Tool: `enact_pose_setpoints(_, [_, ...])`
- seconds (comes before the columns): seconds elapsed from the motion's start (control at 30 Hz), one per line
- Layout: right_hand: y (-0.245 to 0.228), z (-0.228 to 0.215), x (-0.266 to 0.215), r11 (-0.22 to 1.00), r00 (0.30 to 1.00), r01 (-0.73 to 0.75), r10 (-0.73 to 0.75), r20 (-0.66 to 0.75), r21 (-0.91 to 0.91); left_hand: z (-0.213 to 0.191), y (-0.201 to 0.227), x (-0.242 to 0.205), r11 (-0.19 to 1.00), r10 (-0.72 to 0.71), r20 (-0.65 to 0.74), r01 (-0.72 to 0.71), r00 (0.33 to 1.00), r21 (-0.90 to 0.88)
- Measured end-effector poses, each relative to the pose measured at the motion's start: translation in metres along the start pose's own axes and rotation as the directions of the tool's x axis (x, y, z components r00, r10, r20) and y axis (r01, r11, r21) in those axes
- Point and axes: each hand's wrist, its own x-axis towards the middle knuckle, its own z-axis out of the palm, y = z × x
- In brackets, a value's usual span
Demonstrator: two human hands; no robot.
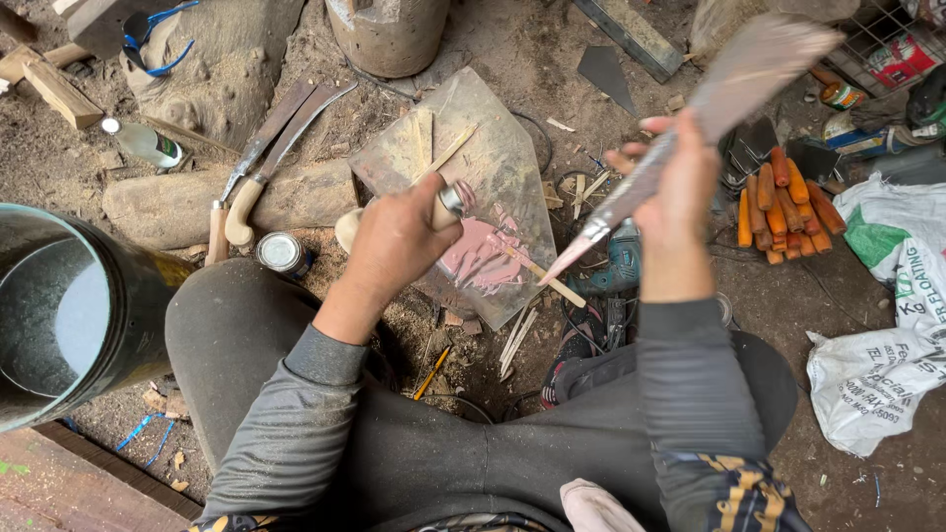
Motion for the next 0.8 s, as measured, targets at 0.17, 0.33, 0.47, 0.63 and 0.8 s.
enact_pose_setpoints(0.17, [0.136,0.011,0.080,0.980,0.997,-0.054,0.064,0.047,-0.191,-0.020,0.006,0.004,0.998,0.012,-0.174,-0.021,0.985,-0.055])
enact_pose_setpoints(0.33, [0.241,0.020,0.132,0.915,0.975,0.068,0.024,0.222,-0.397,-0.024,0.008,0.009,0.996,-0.041,-0.135,0.029,0.990,-0.089])
enact_pose_setpoints(0.47, [0.264,0.045,0.138,0.920,0.958,-0.124,0.209,0.198,-0.371,-0.017,-0.014,0.016,0.942,-0.211,-0.134,0.165,0.968,-0.291])
enact_pose_setpoints(0.63, [0.233,0.077,0.115,0.858,0.918,-0.062,0.250,0.309,-0.509,0.012,-0.052,0.050,0.811,-0.434,-0.011,0.385,0.901,-0.440])
enact_pose_setpoints(0.8, [0.223,0.086,0.095,0.821,0.883,0.037,0.240,0.403,-0.570,0.053,-0.075,0.058,0.719,-0.504,0.094,0.477,0.859,-0.505])
